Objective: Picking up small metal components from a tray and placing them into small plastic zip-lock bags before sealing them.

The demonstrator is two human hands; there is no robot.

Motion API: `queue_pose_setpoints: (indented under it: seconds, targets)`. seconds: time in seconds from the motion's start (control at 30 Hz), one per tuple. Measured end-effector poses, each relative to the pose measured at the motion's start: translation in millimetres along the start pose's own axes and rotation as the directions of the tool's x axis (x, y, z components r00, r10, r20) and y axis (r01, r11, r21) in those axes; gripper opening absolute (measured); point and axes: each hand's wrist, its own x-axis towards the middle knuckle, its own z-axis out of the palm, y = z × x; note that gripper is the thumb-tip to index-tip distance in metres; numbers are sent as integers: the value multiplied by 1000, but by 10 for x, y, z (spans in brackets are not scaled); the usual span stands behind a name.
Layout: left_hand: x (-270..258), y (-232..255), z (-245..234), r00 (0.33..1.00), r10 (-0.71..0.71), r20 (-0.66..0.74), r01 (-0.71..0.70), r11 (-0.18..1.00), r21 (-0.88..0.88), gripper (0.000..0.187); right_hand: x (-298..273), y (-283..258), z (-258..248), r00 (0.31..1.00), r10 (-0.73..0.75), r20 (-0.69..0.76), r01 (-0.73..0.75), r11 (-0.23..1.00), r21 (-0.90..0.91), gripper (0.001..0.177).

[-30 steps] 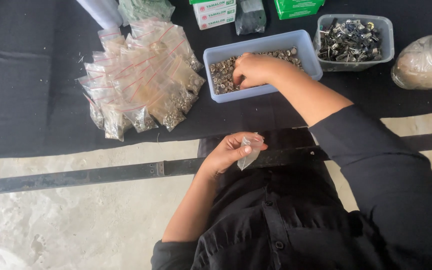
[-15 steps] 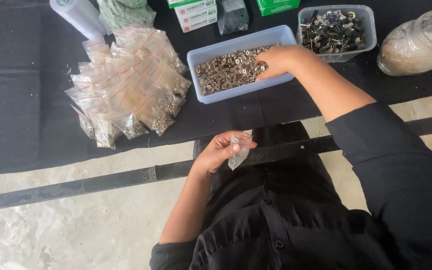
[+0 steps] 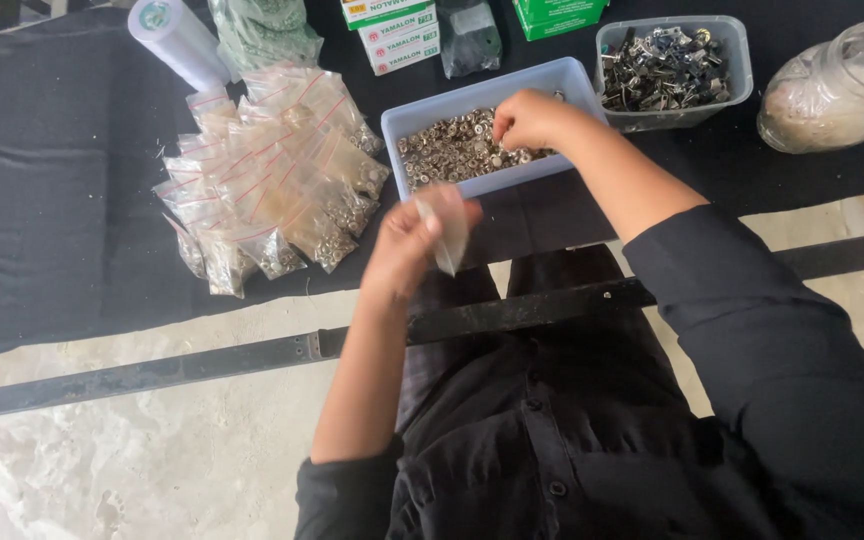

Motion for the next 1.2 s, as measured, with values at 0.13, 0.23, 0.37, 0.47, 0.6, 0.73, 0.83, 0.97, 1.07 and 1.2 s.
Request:
queue_pose_setpoints:
  seconds: [0.13,0.23,0.37,0.47,0.6,0.73,0.83,0.97,1.07,1.2]
  targets:
    - [564,351,24,968,215,-129,-185,960,209,60,-103,148,-69,998,37,47,-59,747,662,16]
    - [961,251,-68,942,295,-162,-185,856,482,51,-95,275,-80,997,17,78,-77,451,889,13]
    - [1289,-81,-139,958,195,-212,-15,770,638,41,-119,354,-63,997,1,77,-76,113,991,21]
    - [1340,-208,-162,959,114,-258,95,731,676,45,-178,377,-68,997,-12,73,-72,100,992,29]
    - [1402,-396,-323,969,211,-127,-5,532,847,55,-215,361,-125,1000,-27,11,-6,190,982,29]
    - [1333,-309,-251,981,144,-127,23,565,825,54,-390,137,-361,997,-73,-19,43,346,937,26]
    - [1323,-285,-210,982,97,-161,78,571,817,57,-521,-58,-536,997,-65,-51,76,493,866,16]
    - [1325,-295,-190,981,84,-176,100,558,824,53,-614,-253,-646,992,-80,-93,122,618,776,16]
    - [1346,-334,-229,979,94,-181,100,555,826,54,-590,-352,-637,988,-109,-110,155,706,692,23]
    - [1360,-339,-248,980,70,-187,113,579,807,59,-700,-626,-640,990,-92,-104,135,819,557,38]
